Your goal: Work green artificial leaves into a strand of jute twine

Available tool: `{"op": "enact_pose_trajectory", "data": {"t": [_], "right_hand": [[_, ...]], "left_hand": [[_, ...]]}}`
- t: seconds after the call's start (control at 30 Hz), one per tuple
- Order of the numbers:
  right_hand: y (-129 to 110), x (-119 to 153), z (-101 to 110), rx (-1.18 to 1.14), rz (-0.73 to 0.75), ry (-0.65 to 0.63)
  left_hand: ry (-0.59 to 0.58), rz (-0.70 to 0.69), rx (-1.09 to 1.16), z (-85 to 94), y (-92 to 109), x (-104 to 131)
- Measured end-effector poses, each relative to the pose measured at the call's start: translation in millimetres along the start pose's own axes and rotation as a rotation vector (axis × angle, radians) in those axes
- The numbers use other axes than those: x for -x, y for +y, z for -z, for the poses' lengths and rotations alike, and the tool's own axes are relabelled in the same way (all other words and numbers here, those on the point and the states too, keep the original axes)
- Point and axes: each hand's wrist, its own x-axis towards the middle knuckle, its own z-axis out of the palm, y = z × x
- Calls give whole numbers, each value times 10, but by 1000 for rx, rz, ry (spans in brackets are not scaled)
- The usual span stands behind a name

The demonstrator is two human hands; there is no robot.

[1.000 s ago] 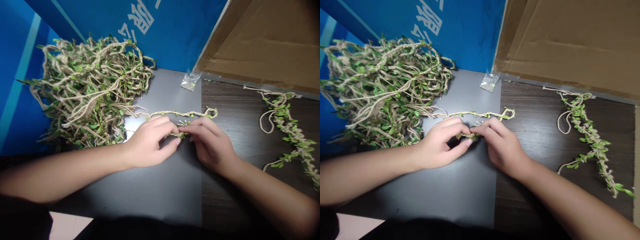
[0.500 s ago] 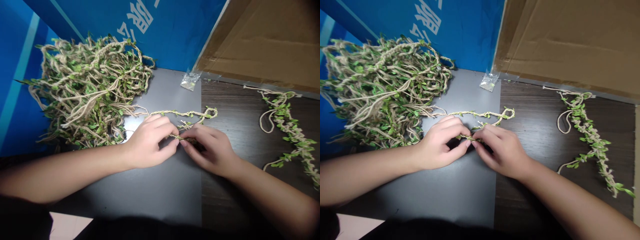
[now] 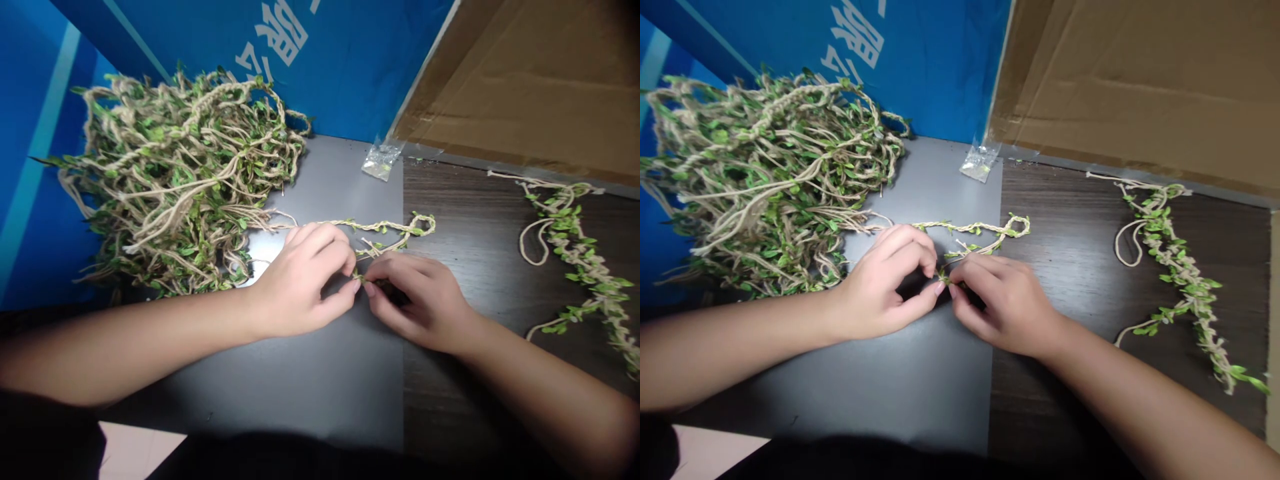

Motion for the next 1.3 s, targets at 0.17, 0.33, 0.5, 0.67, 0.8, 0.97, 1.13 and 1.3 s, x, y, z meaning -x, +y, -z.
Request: {"op": "enact_pose_trajectory", "data": {"t": [0.17, 0.33, 0.5, 0.67, 0.8, 0.97, 1.13, 1.3], "right_hand": [[7, 4, -6, 1, 14, 7], [8, 7, -19, 20, 1, 15], [1, -8, -24, 52, 28, 49], [5, -12, -37, 175, 98, 57], [18, -12, -53, 251, 140, 60], [14, -13, -52, 232, 149, 67], [-8, -9, -18, 149, 130, 91], [-5, -17, -2, 113, 99, 81]], "left_hand": [[-37, -17, -17, 0, 0, 6], [-60, -44, -11, -4, -14, 6], [-44, -34, -2, -5, -13, 1], [-51, -22, 4, -2, -6, -5], [-62, -36, 5, -14, -16, -12], [-60, -18, -13, -26, -20, -16], [-55, 22, -10, 0, 5, -23], [-70, 25, 32, 10, -2, -42]]}}
